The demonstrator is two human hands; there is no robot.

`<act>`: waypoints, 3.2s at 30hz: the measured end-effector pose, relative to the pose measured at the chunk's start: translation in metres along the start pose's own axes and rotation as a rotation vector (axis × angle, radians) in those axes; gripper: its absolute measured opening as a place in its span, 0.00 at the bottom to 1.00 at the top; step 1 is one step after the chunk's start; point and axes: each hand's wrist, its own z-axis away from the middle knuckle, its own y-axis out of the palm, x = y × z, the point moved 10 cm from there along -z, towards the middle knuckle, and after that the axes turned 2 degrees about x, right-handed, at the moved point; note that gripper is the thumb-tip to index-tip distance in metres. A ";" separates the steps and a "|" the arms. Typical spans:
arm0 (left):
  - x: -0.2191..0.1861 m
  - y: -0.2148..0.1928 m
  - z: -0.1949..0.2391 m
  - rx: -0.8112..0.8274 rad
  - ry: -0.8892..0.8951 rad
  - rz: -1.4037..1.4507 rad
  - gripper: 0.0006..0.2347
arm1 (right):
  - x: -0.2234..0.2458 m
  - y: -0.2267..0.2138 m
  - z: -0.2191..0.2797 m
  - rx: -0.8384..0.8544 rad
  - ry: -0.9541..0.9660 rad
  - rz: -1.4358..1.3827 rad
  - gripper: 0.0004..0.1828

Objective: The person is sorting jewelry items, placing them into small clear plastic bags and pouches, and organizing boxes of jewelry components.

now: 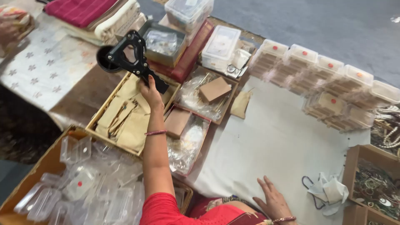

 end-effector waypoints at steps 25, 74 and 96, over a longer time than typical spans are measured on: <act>0.012 0.279 -0.095 0.660 0.321 -0.602 0.31 | -0.119 0.126 -0.043 0.020 0.152 0.022 0.49; 0.120 0.239 0.440 1.683 -0.210 -0.991 0.37 | -0.141 -0.149 0.048 -0.205 -0.059 0.146 0.33; 0.135 0.220 0.494 1.550 -0.303 -1.224 0.37 | -0.519 -0.155 0.028 -0.526 0.503 -0.482 0.15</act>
